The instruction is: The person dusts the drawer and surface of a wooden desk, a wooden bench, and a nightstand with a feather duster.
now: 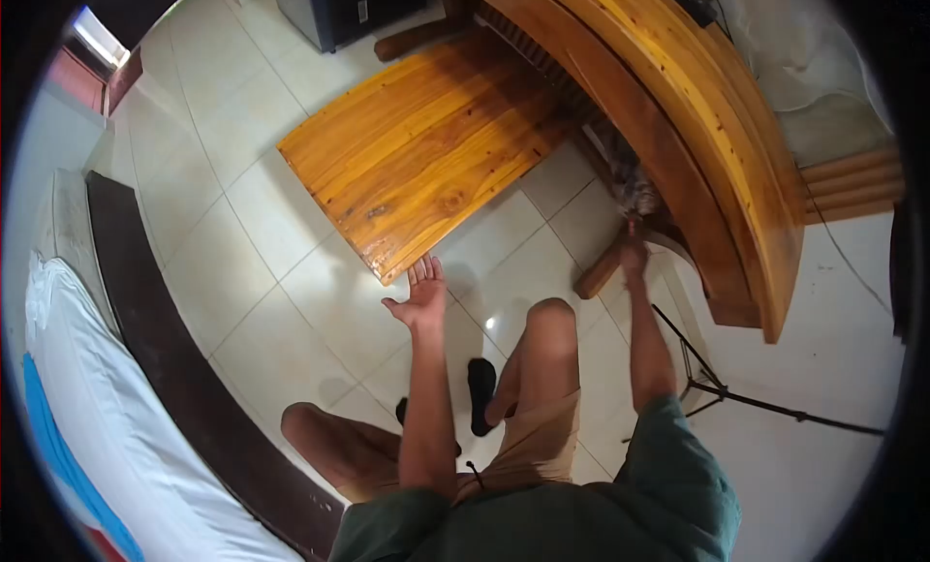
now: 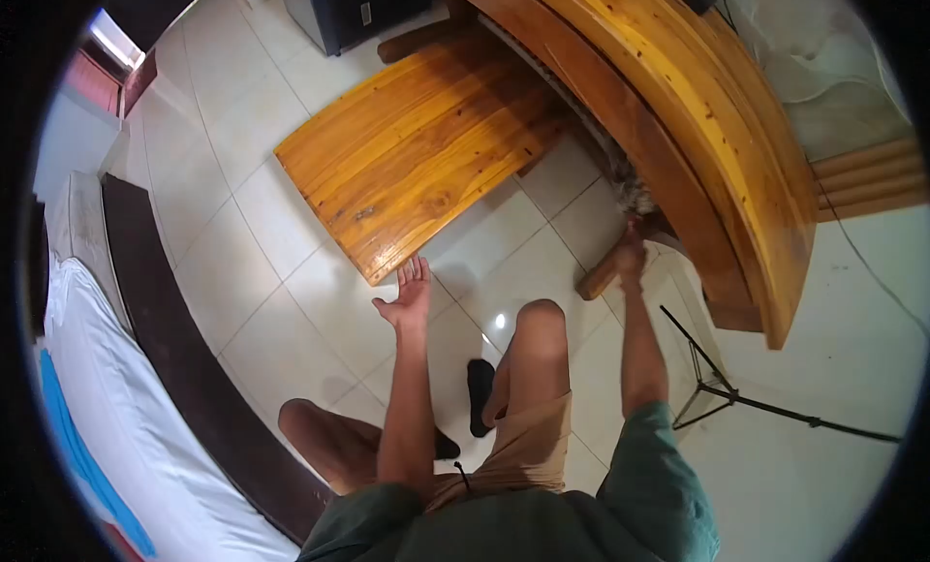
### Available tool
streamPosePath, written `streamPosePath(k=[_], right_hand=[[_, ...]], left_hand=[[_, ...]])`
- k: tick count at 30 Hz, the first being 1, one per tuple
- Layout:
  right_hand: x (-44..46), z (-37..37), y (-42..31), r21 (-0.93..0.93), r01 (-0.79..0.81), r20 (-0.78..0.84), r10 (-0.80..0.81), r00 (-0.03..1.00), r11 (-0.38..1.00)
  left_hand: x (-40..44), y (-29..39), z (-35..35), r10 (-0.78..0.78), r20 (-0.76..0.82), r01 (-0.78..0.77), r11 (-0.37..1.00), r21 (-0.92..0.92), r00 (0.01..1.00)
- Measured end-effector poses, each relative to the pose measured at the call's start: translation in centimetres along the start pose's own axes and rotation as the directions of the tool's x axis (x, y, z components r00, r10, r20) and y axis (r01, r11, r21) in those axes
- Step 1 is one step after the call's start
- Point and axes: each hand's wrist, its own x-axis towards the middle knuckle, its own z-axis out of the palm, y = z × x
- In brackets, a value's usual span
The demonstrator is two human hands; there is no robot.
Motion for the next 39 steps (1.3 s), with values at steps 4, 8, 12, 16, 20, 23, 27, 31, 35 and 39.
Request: streamPosePath(k=[4,8,12,16,20,23,27,31,35,39], right_hand=[[-1.2,-3.5,-2.7,0.322,0.015,-0.33,0.098,0.939,0.947],[-8.9,-3.2,-9.1,0.43,0.213,-0.246,-0.114,0.963,0.877],[-15.5,-5.7,-16.5,0.586,0.355,-0.097,-0.373,0.923,0.729],[-21.6,-6.9,-23.2,0.494,0.611,0.026,-0.713,0.701,0.619],[-26.3,-4.2,-29.6,0.522,0.684,0.013,-0.807,0.591,0.509],[-26.6,-3.4,-28.6,0.311,0.759,0.023,-0.803,0.596,0.572],[-19.0,-3.8,-17.3,0.08,0.593,-0.26,-0.558,0.788,0.801],[-15.3,-7.7,-7.4,0.173,0.245,-0.422,-0.152,0.894,0.954],[-17.5,-6.7,-11.2,0.319,0.199,-0.44,-0.041,0.897,0.927],[-25.1,-6.9,-26.5,0.557,0.503,-0.273,-0.426,0.863,0.661]], left_hand=[[1.9,0.0,0.8,0.008,0.01,-0.007,0.999,-0.036,1.0],[2.2,2.5,1.9,-0.077,-0.021,0.078,0.995,0.062,0.997],[0.2,1.4,6.0,0.097,-0.178,-0.061,0.978,0.197,0.979],[-0.4,3.4,5.2,0.14,-0.203,-0.063,0.936,0.347,0.969],[-2.3,7.5,6.2,0.088,-0.07,-0.074,0.981,0.181,0.994],[-2.2,10.8,6.2,0.104,-0.257,0.001,0.926,0.378,0.961],[-2.9,12.7,5.2,0.094,-0.262,0.004,0.937,0.349,0.96],[-4.0,12.6,4.9,0.138,-0.253,-0.041,0.934,0.354,0.957],[-5.1,12.0,3.6,0.221,-0.232,-0.152,0.947,0.283,0.947],[-6.4,14.8,2.3,0.749,0.075,-0.608,0.47,0.64,0.658]])
